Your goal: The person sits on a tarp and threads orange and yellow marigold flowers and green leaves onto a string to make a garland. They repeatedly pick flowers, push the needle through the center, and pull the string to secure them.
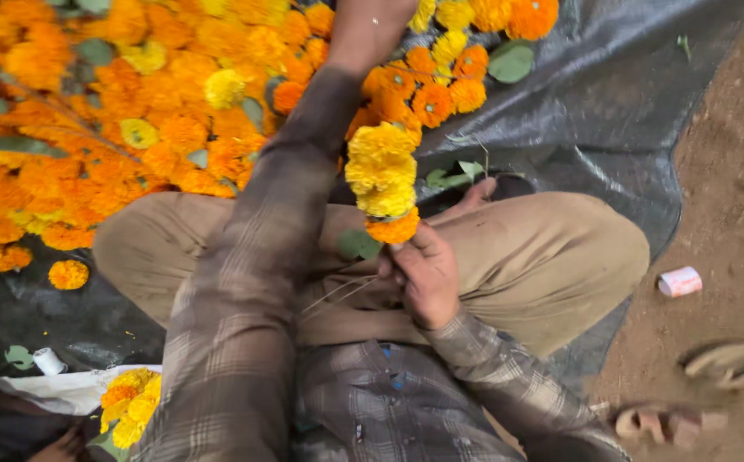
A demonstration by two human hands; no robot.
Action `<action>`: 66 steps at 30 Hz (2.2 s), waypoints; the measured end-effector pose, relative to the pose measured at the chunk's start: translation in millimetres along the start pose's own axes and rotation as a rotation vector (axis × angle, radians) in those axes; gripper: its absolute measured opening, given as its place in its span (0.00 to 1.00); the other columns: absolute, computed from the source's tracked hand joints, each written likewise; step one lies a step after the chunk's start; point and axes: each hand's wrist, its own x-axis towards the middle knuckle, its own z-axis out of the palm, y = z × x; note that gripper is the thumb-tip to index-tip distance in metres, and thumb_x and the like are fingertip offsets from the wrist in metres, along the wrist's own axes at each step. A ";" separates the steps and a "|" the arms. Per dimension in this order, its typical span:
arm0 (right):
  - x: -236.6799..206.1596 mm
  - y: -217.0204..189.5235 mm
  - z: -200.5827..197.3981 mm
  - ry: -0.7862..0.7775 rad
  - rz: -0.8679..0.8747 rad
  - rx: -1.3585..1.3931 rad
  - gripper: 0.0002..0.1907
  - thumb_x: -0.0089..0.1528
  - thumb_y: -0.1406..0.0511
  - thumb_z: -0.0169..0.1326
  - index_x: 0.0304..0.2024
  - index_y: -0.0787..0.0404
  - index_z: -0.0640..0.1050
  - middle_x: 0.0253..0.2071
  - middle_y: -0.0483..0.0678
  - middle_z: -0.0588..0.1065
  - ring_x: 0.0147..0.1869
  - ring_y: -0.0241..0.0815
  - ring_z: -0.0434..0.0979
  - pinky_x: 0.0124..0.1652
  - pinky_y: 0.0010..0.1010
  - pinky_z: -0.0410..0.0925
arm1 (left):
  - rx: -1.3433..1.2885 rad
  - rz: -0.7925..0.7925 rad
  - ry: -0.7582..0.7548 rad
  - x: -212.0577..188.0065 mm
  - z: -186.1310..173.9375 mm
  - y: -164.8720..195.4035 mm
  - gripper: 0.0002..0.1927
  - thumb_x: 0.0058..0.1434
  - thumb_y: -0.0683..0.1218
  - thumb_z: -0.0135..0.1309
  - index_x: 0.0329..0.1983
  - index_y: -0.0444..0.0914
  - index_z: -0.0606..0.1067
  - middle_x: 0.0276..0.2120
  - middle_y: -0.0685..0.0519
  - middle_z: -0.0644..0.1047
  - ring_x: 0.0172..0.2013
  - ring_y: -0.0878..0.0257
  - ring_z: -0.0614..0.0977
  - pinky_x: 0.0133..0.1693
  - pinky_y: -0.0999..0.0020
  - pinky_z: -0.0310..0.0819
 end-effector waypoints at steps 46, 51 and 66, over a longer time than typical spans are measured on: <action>-79.5 6.5 5.9 -0.185 -0.308 -0.246 0.11 0.69 0.70 0.51 0.49 0.73 0.76 0.29 0.45 0.72 0.28 0.32 0.67 0.30 0.22 0.61 | -1.217 0.209 0.120 -247.0 -180.1 129.0 0.13 0.74 0.42 0.55 0.60 0.35 0.74 0.49 0.50 0.80 0.45 0.58 0.84 0.46 0.60 0.84; -75.9 4.9 3.7 -0.226 -0.318 -0.279 0.10 0.69 0.70 0.50 0.50 0.73 0.75 0.31 0.46 0.72 0.29 0.32 0.68 0.31 0.23 0.62 | -1.188 0.230 0.089 -243.6 -181.0 128.5 0.11 0.75 0.42 0.55 0.58 0.35 0.76 0.48 0.51 0.80 0.44 0.58 0.85 0.49 0.57 0.84; -72.3 0.4 7.6 -0.210 -0.291 -0.325 0.09 0.70 0.70 0.49 0.46 0.73 0.75 0.30 0.45 0.71 0.28 0.32 0.66 0.30 0.22 0.61 | -1.151 0.183 0.081 -248.4 -179.9 140.8 0.10 0.73 0.40 0.57 0.56 0.35 0.77 0.48 0.50 0.81 0.46 0.60 0.84 0.47 0.60 0.84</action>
